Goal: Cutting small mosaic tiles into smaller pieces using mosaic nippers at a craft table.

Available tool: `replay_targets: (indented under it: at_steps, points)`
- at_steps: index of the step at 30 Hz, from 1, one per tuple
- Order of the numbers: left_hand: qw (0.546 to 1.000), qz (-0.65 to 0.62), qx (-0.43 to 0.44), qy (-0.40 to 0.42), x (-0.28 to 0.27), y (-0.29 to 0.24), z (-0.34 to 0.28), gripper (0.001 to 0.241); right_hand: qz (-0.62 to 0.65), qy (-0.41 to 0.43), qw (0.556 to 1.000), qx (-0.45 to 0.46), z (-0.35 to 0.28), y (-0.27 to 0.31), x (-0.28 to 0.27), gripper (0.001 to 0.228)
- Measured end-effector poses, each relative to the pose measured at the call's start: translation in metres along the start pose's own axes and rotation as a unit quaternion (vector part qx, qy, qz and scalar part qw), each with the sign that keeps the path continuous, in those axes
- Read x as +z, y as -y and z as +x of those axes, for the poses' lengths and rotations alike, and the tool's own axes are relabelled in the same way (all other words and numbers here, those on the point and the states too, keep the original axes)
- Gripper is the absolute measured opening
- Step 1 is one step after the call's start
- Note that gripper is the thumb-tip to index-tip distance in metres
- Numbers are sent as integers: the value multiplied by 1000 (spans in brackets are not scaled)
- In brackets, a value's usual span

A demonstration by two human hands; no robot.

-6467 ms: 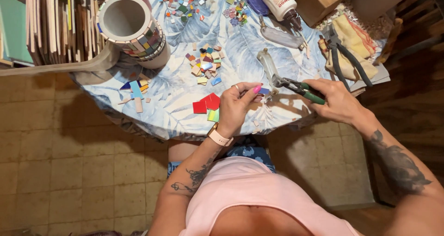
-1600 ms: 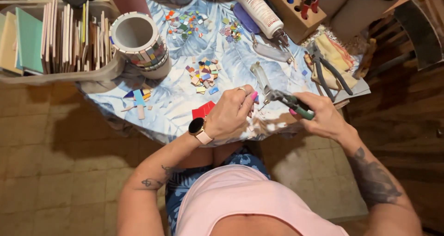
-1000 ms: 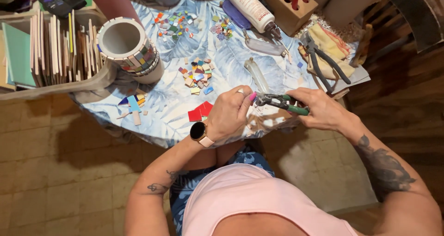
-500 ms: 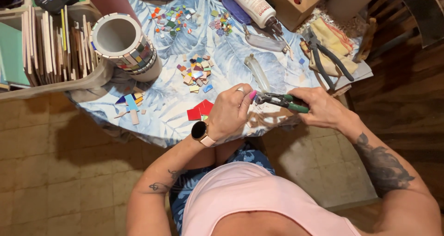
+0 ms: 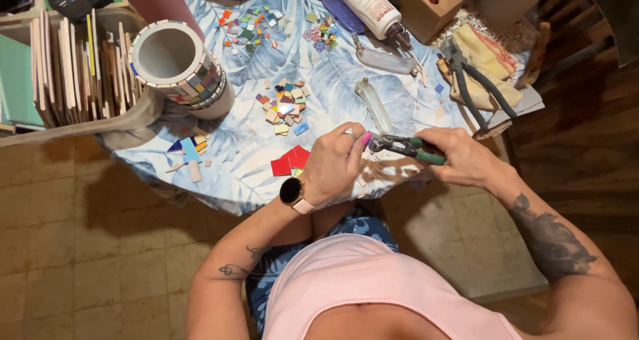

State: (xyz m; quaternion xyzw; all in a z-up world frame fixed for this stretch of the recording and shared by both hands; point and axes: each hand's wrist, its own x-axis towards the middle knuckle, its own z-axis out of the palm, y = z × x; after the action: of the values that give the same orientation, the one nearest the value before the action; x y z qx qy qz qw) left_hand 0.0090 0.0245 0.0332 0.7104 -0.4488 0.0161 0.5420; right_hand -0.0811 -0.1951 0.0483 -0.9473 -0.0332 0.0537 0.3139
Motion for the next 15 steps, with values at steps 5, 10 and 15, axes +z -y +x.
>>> replay_targets:
  at_steps: [5, 10, 15]
  points:
    - [1000, -5, -9, -4, 4, 3, 1, 24, 11, -4, 1000, 4, 0, -6, 1, 32]
    - [1000, 10, -11, -12, 6, 3, 0, 22, 8, -5, 1000, -4, 0, -2, 1, 33]
    - [1000, 29, -8, -8, 5, 1, -1, 24, 16, -2, 1000, -1, -2, -4, 4, 32]
